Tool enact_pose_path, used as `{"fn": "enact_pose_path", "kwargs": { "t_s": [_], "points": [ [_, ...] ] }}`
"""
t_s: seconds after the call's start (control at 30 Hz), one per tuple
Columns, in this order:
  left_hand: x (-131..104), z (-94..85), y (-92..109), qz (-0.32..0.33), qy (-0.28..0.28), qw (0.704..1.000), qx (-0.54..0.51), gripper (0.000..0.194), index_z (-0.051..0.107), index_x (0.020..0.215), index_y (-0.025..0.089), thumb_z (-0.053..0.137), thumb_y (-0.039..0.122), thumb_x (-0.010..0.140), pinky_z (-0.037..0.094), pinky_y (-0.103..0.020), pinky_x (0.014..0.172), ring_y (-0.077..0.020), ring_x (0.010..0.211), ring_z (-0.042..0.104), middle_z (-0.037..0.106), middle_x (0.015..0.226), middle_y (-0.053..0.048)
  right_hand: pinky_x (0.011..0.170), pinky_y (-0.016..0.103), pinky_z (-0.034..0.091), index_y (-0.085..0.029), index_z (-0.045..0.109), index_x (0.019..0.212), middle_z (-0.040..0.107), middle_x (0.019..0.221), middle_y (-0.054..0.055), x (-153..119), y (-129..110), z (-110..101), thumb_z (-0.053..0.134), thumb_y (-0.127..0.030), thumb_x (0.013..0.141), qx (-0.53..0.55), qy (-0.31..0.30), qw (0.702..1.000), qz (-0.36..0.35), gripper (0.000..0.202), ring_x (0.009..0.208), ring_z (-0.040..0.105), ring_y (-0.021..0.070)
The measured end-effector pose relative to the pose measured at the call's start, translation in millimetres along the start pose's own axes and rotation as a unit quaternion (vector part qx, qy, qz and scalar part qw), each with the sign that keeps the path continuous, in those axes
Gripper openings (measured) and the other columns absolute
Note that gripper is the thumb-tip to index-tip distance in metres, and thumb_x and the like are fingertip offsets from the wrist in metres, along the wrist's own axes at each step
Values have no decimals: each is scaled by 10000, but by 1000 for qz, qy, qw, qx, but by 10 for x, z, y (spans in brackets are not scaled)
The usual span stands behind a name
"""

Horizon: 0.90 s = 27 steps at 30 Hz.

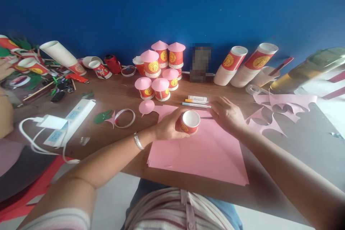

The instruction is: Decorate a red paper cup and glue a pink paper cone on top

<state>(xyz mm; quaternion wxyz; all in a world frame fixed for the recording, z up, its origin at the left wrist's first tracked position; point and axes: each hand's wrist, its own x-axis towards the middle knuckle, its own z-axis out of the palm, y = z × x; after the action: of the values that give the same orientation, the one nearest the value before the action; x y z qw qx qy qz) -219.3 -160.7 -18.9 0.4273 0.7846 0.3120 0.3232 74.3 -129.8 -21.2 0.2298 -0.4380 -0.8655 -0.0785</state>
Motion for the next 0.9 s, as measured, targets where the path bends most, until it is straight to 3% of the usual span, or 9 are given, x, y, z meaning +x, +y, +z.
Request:
{"fn": "enact_pose_path", "kwargs": {
  "t_s": [0.13, 0.23, 0.3, 0.47, 0.63, 0.7, 0.77, 0.83, 0.9],
  "points": [
    [-21, -68, -13, -29, -20, 996, -85, 952, 516, 1520, 252, 984, 459, 718, 447, -577, 1241, -417, 1478, 546, 553, 1585, -183, 914, 345, 557, -218, 774, 1206, 737, 1269, 108, 385, 102, 34, 535, -263, 1061, 4, -108, 988, 113, 283, 1186, 664, 268],
    [-23, -123, 17, -56, 3, 988, -144, 774, 556, 1475, 262, 871, 579, 844, 434, -558, 1262, -376, 1482, 550, 588, 1543, -160, 1045, 359, 550, -233, 752, 1326, 687, 1432, 108, 647, 115, 64, 551, -277, 1063, -5, -232, 961, 148, 334, 1342, 621, 279],
    [-9, -155, 38, -56, 51, 986, -151, 642, 599, 1390, 248, 809, 604, 899, 451, -525, 1253, -326, 1422, 592, 634, 1454, -144, 1083, 362, 542, -239, 775, 1294, 701, 1431, 95, 759, 112, 81, 564, -263, 1055, -7, -257, 955, 146, 320, 1354, 625, 278],
    [67, -216, 31, -48, 154, 981, -106, 435, 628, 1234, 211, 730, 551, 983, 549, -422, 1110, -215, 1150, 674, 682, 1250, -111, 1138, 367, 514, -223, 783, 1278, 733, 1392, 87, 833, 105, 75, 613, -223, 1015, -24, -275, 953, 128, 313, 1346, 638, 277],
    [119, -185, -85, -33, 153, 987, -21, 454, 621, 1240, 213, 730, 566, 978, 577, -413, 1032, -212, 1085, 682, 674, 1257, -114, 1118, 354, 508, -257, 753, 1333, 724, 1403, 88, 869, 113, -8, 565, -317, 1064, -50, -276, 954, 108, 333, 1339, 642, 267],
    [119, -146, -143, -26, 142, 989, 10, 466, 630, 1247, 205, 692, 590, 993, 582, -418, 995, -219, 1046, 680, 680, 1207, -115, 1035, 359, 537, -278, 640, 1498, 719, 1393, 111, 938, 130, -40, 476, -299, 1092, -65, -268, 954, 115, 439, 1268, 678, 269],
    [111, -110, -185, -31, 130, 991, 17, 479, 643, 1229, 201, 670, 617, 993, 586, -411, 945, -222, 1001, 684, 682, 1162, -106, 957, 381, 548, -251, 410, 1677, 703, 1369, 168, 1034, 160, -53, 364, -201, 1084, -92, -248, 956, 130, 596, 1186, 704, 290],
    [103, -88, -201, -40, 125, 991, 15, 467, 661, 1201, 199, 679, 613, 986, 584, -400, 919, -218, 968, 687, 680, 1119, -89, 922, 401, 542, -196, 212, 1744, 683, 1341, 215, 1134, 204, -36, 314, -127, 1046, -135, -231, 954, 135, 709, 1155, 704, 318],
    [102, -83, -187, -50, 127, 991, 11, 431, 678, 1156, 196, 700, 585, 974, 584, -388, 901, -214, 949, 683, 680, 1095, -80, 898, 408, 538, -153, 140, 1751, 671, 1315, 237, 1212, 259, 10, 294, -110, 1027, -170, -231, 949, 131, 741, 1129, 702, 333]
  ]
}}
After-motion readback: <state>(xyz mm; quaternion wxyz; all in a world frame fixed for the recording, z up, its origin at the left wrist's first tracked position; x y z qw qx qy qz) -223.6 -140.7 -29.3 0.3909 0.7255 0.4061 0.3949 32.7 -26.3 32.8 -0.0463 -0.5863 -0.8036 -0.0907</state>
